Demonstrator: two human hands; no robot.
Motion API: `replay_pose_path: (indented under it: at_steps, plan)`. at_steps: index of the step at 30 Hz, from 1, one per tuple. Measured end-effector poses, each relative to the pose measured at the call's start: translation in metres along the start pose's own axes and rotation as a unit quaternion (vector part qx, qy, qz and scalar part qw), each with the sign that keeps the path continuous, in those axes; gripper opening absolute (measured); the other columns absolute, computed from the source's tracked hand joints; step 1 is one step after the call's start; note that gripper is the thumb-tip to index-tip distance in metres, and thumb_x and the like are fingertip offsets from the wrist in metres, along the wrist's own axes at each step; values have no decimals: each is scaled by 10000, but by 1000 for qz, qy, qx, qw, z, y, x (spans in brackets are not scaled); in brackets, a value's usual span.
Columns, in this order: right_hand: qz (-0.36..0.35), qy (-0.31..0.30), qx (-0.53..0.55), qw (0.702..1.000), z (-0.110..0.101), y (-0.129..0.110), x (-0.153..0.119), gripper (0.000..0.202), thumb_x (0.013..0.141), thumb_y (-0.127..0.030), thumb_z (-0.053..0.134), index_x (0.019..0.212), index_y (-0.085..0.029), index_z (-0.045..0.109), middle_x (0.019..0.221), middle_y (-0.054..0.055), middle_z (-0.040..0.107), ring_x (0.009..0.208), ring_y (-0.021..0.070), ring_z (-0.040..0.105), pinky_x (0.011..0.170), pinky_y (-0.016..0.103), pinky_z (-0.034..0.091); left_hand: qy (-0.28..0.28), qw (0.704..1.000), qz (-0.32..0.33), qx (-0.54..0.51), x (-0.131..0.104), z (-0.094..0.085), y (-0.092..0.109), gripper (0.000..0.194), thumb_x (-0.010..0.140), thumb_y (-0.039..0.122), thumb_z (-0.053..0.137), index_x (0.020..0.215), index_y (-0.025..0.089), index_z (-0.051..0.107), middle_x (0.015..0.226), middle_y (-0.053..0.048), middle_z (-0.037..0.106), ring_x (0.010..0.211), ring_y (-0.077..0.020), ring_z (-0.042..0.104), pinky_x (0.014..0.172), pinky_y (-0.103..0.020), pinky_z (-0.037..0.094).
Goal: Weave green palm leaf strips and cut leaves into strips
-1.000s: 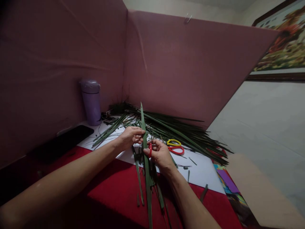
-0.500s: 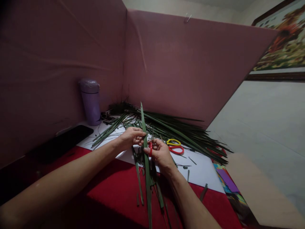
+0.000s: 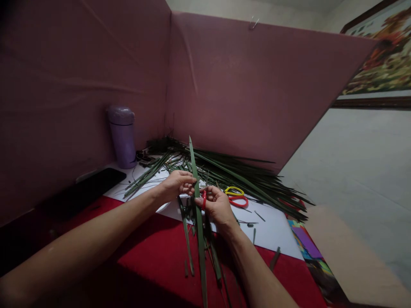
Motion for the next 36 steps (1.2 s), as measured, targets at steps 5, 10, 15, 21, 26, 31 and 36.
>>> replay_pose_path:
  at_steps: [5, 10, 15, 21, 26, 31, 36]
  plan:
    - [0, 4, 0, 1000, 1, -1, 0, 455, 466, -268, 828, 821, -180, 557, 643, -21, 649, 513, 109, 577, 496, 217, 438, 9, 1000, -11, 15, -1, 1, 1, 67, 679, 92, 585, 641, 100, 531, 526, -32, 576, 435, -103, 563, 465, -221, 477]
    - [-4, -1, -8, 1000, 3, -2, -1, 459, 469, -292, 825, 823, -181, 555, 661, -13, 647, 532, 116, 578, 500, 223, 440, 7, 1000, -5, 22, -1, 1, 0, 77, 679, 103, 595, 640, 104, 528, 543, -34, 583, 443, -102, 561, 462, -221, 473]
    - [-10, -4, -27, 1000, 2, -2, -1, 442, 540, -361, 790, 864, -183, 546, 657, -21, 604, 442, 65, 476, 389, 175, 335, 10, 1000, 13, 19, 1, -1, 0, 86, 672, 86, 597, 623, 101, 528, 529, -22, 568, 439, -95, 553, 468, -219, 465]
    - [15, -48, -65, 997, -1, 3, -1, 327, 679, -459, 674, 817, -192, 545, 505, -84, 392, 368, 31, 273, 339, 168, 199, 18, 1000, -1, 9, 0, -3, 6, 36, 692, 89, 584, 674, 89, 553, 553, -25, 577, 444, -91, 560, 467, -207, 453]
    - [11, -99, -39, 994, 2, 1, -4, 262, 684, -388, 684, 762, -179, 546, 526, -82, 366, 398, 27, 241, 352, 171, 156, 15, 1000, 0, 7, 0, -3, 6, 53, 686, 86, 595, 659, 92, 550, 537, -18, 569, 435, -88, 553, 452, -198, 436]
    - [19, -97, -33, 995, 3, 0, -4, 263, 658, -361, 705, 755, -173, 548, 540, -79, 363, 404, 26, 227, 356, 177, 136, 12, 1000, 7, -4, 1, -3, 6, 87, 688, 67, 599, 638, 92, 532, 518, -14, 557, 427, -83, 548, 460, -197, 434]
    - [16, -91, -44, 995, 2, -2, -4, 257, 657, -360, 701, 763, -173, 561, 522, -76, 388, 390, 26, 244, 360, 182, 145, 28, 1000, 0, 2, 2, -4, 6, 94, 694, 64, 610, 652, 92, 531, 511, -12, 559, 426, -86, 551, 459, -200, 444]
Point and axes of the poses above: each hand's wrist, its own x-axis towards the middle knuckle, its own z-axis out of the palm, y = z × x, the point moved 1 cm from there along x, towards the middle knuckle
